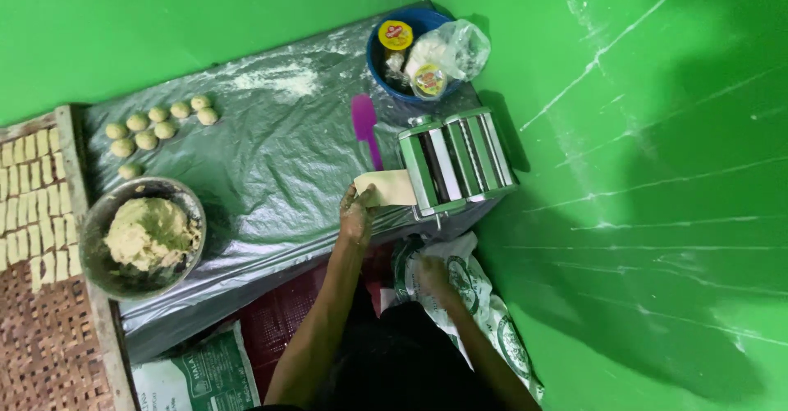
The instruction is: Preparing dough by rolling it into balls and flattening it into strips using a manual roller
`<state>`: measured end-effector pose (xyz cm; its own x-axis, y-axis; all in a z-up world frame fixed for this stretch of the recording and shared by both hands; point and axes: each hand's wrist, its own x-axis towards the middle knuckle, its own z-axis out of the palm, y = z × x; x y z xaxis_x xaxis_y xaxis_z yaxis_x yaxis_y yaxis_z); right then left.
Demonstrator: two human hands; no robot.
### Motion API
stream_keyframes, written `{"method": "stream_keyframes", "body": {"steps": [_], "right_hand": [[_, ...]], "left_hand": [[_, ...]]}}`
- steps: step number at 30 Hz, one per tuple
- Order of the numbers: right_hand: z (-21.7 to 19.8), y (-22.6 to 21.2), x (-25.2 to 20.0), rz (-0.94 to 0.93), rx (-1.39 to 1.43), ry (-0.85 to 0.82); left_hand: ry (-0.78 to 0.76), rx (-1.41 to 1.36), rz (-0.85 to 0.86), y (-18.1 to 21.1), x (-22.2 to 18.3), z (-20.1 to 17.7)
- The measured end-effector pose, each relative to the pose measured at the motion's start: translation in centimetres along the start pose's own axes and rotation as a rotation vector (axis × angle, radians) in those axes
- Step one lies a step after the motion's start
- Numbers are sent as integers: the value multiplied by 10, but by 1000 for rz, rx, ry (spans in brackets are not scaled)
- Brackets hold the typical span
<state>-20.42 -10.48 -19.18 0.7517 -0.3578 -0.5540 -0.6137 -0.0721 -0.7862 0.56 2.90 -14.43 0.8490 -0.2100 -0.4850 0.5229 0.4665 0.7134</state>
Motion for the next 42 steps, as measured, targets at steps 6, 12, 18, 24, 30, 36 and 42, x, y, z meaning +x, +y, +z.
{"method": "stream_keyframes", "body": {"steps": [6, 12, 18, 24, 30, 36, 42], "right_hand": [[21, -102, -88, 209, 535, -311], [-14, -113, -116, 183, 378, -154], [-26, -122, -126, 78, 343, -156], [9, -103, -116, 40, 283, -80], [-6, -115, -125, -80, 118, 266], [-3, -200, -127, -486, 33, 606], [62, -263, -84, -4, 1006, 43]], "left_hand": [[32, 61, 66, 43, -36, 7], [7, 180, 206, 62, -50, 9], [19, 243, 279, 103, -83, 15], [-5, 270, 230, 139, -114, 22], [-32, 233, 164, 168, -132, 30], [-99, 213, 90, 192, -135, 19], [-188, 57, -33, 226, -143, 9]]}}
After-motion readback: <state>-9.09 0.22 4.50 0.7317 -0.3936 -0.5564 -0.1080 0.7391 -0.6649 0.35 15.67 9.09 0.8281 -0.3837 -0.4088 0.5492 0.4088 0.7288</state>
